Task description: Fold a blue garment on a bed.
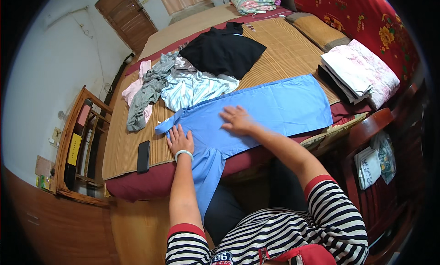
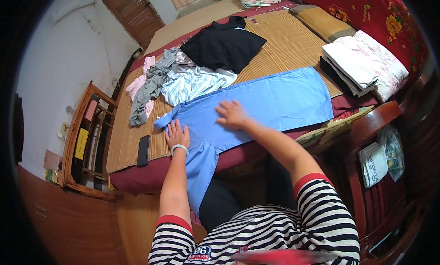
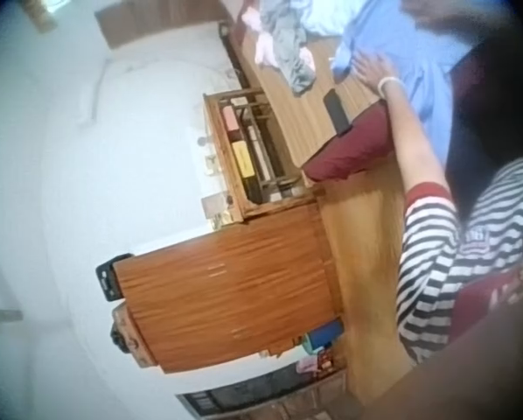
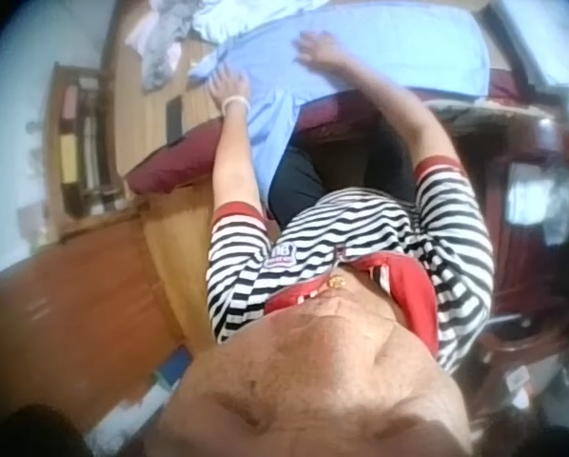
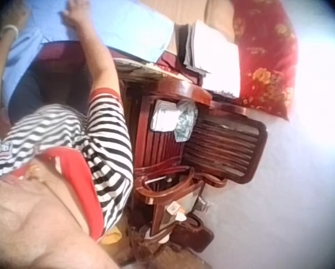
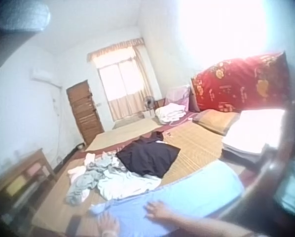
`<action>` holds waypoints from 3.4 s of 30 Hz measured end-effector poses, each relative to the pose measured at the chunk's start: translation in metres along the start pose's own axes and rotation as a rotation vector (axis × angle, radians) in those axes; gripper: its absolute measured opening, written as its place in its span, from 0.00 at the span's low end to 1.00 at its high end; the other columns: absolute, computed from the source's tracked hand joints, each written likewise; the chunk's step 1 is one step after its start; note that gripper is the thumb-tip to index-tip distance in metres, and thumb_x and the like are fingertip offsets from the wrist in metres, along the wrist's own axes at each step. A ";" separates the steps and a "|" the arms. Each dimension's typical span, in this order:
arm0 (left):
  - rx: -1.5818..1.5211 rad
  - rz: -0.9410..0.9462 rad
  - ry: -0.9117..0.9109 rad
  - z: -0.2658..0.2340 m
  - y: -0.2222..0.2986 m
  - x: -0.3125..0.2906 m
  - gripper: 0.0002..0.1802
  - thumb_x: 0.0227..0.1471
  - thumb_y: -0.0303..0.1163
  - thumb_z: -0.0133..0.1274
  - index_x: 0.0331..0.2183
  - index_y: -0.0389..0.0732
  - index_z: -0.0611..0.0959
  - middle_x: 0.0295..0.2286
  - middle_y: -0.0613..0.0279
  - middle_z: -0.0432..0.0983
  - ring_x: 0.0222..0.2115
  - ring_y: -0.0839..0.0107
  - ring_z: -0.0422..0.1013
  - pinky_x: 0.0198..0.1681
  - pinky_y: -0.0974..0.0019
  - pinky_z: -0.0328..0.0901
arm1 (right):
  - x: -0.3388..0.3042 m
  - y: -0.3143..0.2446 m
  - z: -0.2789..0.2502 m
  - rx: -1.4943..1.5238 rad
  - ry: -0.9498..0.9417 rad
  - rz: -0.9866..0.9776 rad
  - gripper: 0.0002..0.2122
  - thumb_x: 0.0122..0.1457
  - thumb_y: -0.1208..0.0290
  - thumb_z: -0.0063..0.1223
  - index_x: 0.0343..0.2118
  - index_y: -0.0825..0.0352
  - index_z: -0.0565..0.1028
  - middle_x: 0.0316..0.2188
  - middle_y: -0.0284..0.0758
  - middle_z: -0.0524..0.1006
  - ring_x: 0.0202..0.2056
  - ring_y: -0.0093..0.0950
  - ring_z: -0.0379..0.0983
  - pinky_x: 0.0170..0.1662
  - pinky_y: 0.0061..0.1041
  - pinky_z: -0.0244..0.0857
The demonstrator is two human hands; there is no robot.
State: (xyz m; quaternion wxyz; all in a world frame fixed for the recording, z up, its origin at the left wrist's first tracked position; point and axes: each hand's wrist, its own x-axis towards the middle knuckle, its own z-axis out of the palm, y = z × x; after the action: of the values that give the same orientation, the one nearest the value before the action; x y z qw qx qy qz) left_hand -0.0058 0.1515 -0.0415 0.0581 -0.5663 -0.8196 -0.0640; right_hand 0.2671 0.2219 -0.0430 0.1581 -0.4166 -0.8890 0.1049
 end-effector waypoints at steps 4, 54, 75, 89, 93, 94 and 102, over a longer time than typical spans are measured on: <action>0.008 -0.001 0.008 0.000 -0.003 0.003 0.36 0.63 0.55 0.35 0.66 0.48 0.57 0.67 0.60 0.48 0.68 0.61 0.43 0.69 0.52 0.37 | -0.034 0.088 -0.028 -0.141 0.127 0.202 0.30 0.63 0.46 0.42 0.63 0.60 0.64 0.65 0.43 0.59 0.67 0.40 0.52 0.68 0.45 0.42; -0.048 0.209 -0.238 -0.005 0.060 0.035 0.43 0.60 0.63 0.34 0.68 0.49 0.51 0.69 0.60 0.38 0.69 0.60 0.35 0.68 0.46 0.35 | -0.155 0.255 -0.101 -0.501 0.334 0.693 0.30 0.62 0.49 0.44 0.62 0.64 0.65 0.64 0.45 0.62 0.66 0.40 0.55 0.68 0.42 0.45; -0.835 0.307 -0.306 -0.022 -0.052 -0.018 0.28 0.62 0.39 0.50 0.59 0.36 0.69 0.61 0.46 0.60 0.64 0.57 0.53 0.64 0.57 0.51 | -0.151 0.268 -0.093 -0.576 0.267 0.684 0.29 0.64 0.48 0.40 0.63 0.62 0.64 0.64 0.43 0.63 0.66 0.39 0.55 0.67 0.42 0.46; -1.902 -1.129 -1.199 0.140 -0.199 -0.433 0.36 0.54 0.61 0.53 0.50 0.39 0.78 0.41 0.59 0.79 0.41 0.63 0.74 0.46 0.60 0.67 | -0.141 0.290 -0.100 -0.629 -0.019 0.853 0.31 0.65 0.44 0.35 0.67 0.56 0.56 0.69 0.38 0.52 0.70 0.36 0.46 0.64 0.62 0.41; -2.395 -0.824 -1.246 0.213 -0.196 -0.447 0.33 0.55 0.57 0.55 0.49 0.38 0.78 0.43 0.57 0.79 0.42 0.59 0.74 0.47 0.57 0.67 | -0.114 0.288 -0.093 -0.596 0.270 0.764 0.34 0.62 0.46 0.44 0.66 0.63 0.56 0.67 0.44 0.55 0.68 0.39 0.49 0.64 0.62 0.42; -2.360 -0.868 -1.080 0.229 -0.183 -0.440 0.32 0.55 0.56 0.55 0.48 0.38 0.78 0.43 0.56 0.79 0.42 0.59 0.75 0.48 0.57 0.67 | -0.109 0.277 -0.089 -0.535 0.388 0.604 0.34 0.61 0.47 0.47 0.65 0.66 0.59 0.65 0.47 0.59 0.66 0.41 0.54 0.64 0.58 0.45; -2.474 -1.256 0.068 0.184 -0.155 -0.435 0.18 0.55 0.40 0.58 0.44 0.39 0.79 0.41 0.54 0.80 0.40 0.60 0.76 0.46 0.57 0.71 | -0.107 -0.078 -0.040 0.066 0.011 -0.482 0.38 0.51 0.62 0.65 0.64 0.61 0.60 0.62 0.42 0.64 0.65 0.39 0.57 0.67 0.51 0.42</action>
State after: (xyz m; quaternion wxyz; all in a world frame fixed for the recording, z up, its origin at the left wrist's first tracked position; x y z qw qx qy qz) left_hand -0.0024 -0.2719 -0.3019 -0.4947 0.2124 -0.3435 -0.7695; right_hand 0.2912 0.0922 -0.0019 0.1971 -0.1877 -0.9579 0.0910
